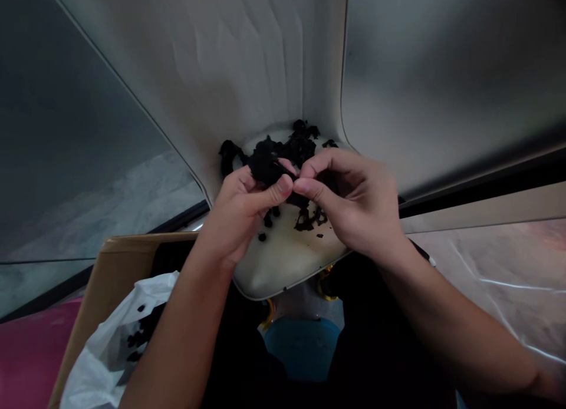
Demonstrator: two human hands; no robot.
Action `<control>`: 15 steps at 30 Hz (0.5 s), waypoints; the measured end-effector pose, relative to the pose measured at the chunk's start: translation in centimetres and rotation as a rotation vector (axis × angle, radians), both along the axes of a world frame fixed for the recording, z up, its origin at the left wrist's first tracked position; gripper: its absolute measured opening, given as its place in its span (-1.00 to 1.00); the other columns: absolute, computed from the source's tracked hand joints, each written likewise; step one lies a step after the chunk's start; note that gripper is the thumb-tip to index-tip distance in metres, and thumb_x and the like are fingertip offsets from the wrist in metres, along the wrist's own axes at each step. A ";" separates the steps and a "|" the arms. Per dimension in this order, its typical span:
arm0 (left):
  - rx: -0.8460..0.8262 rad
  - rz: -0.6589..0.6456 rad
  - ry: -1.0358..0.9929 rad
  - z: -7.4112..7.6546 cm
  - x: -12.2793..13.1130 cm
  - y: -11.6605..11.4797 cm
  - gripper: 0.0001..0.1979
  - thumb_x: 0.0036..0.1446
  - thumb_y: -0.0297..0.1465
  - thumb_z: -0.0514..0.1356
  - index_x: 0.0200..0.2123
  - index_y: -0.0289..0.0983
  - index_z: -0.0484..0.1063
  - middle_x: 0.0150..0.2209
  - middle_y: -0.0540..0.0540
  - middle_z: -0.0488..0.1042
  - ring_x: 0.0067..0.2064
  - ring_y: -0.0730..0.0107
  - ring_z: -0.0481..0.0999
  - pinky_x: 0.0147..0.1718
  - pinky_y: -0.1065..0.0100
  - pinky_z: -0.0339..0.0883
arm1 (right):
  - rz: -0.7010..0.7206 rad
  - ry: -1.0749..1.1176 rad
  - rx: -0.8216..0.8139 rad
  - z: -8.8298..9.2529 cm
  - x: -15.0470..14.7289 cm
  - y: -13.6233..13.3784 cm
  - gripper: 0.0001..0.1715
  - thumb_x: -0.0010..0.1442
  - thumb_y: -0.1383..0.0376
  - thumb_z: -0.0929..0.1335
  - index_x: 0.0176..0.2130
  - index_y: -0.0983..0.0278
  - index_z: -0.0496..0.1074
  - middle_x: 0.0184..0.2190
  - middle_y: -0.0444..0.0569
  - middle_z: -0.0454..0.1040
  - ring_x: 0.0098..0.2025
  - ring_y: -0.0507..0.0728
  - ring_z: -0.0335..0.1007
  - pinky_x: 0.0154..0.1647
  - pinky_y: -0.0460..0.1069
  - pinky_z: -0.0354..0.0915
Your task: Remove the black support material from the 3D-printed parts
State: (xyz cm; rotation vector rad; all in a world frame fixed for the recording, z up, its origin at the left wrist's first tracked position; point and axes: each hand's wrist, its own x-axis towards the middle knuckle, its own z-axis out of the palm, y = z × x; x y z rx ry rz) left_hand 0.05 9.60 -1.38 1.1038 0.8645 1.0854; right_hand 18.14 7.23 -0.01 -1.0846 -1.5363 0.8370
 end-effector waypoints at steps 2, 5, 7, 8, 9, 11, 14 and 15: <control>-0.038 -0.030 -0.016 0.2 -0.2 0.1 -0.60 0.02 -0.03 0.65 -0.29 -0.15 0.68 -0.21 -0.07 0.66 -0.07 0.15 0.67 -0.04 0.20 0.62 | 0.051 0.047 -0.036 0.2 -0.4 -0.3 -0.74 0.43 0.24 0.53 -0.32 0.16 0.50 -0.34 -0.13 0.55 -0.27 0.12 0.45 -0.16 0.08 0.41; -0.077 -0.028 -0.061 0.7 -0.2 0.0 -0.71 0.05 -0.18 0.65 -0.34 -0.18 0.69 -0.26 -0.04 0.64 -0.13 0.23 0.66 -0.10 0.27 0.60 | 0.052 0.025 0.007 0.2 -0.8 -0.8 -0.76 0.50 0.26 0.47 -0.27 0.16 0.47 -0.29 -0.13 0.55 -0.23 0.10 0.45 -0.12 0.06 0.41; -0.092 -0.019 -0.112 1.1 -0.1 0.0 -0.77 0.05 -0.28 0.64 -0.35 -0.19 0.70 -0.32 -0.01 0.61 -0.17 0.30 0.65 -0.13 0.33 0.59 | 0.034 -0.011 0.083 0.0 -0.9 -0.9 -0.78 0.53 0.26 0.44 -0.23 0.16 0.46 -0.26 -0.10 0.56 -0.20 0.11 0.46 -0.09 0.07 0.42; -0.103 -0.017 -0.146 1.2 0.0 0.0 -0.80 0.04 -0.32 0.63 -0.35 -0.20 0.71 -0.34 0.00 0.60 -0.20 0.33 0.64 -0.14 0.36 0.59 | 0.028 -0.023 0.131 -0.3 -0.9 -0.9 -0.79 0.54 0.26 0.43 -0.22 0.16 0.45 -0.25 -0.10 0.55 -0.18 0.12 0.46 -0.08 0.08 0.42; -0.118 -0.016 -0.178 1.3 0.2 0.0 -0.81 0.02 -0.36 0.63 -0.36 -0.22 0.71 -0.36 0.01 0.58 -0.22 0.37 0.63 -0.15 0.39 0.58 | 0.025 -0.032 0.186 -0.5 -1.0 -0.8 -0.81 0.54 0.28 0.42 -0.21 0.16 0.44 -0.24 -0.09 0.54 -0.17 0.13 0.46 -0.08 0.08 0.42; -0.166 -0.016 -0.226 1.3 0.5 0.3 -0.79 -0.04 -0.43 0.63 -0.42 -0.26 0.67 -0.40 0.02 0.55 -0.26 0.42 0.61 -0.18 0.45 0.56 | 0.014 -0.059 0.302 -1.0 -1.0 -0.5 -0.82 0.54 0.32 0.41 -0.19 0.16 0.41 -0.25 -0.10 0.51 -0.17 0.13 0.43 -0.08 0.08 0.41; -0.226 0.072 -0.259 0.8 1.1 0.8 -0.72 -0.10 -0.52 0.62 -0.54 -0.27 0.57 -0.44 0.02 0.53 -0.27 0.45 0.60 -0.21 0.50 0.53 | -0.001 -0.179 0.424 -1.6 -1.3 -0.2 -0.79 0.53 0.39 0.39 -0.19 0.16 0.36 -0.26 -0.09 0.49 -0.18 0.15 0.38 -0.08 0.10 0.37; -0.226 0.128 -0.265 0.7 1.3 1.0 -0.72 -0.07 -0.53 0.60 -0.54 -0.27 0.56 -0.43 0.02 0.54 -0.27 0.45 0.61 -0.22 0.51 0.52 | -0.010 -0.220 0.448 -1.7 -1.4 -0.1 -0.78 0.53 0.40 0.38 -0.20 0.16 0.34 -0.27 -0.08 0.49 -0.18 0.16 0.37 -0.08 0.11 0.36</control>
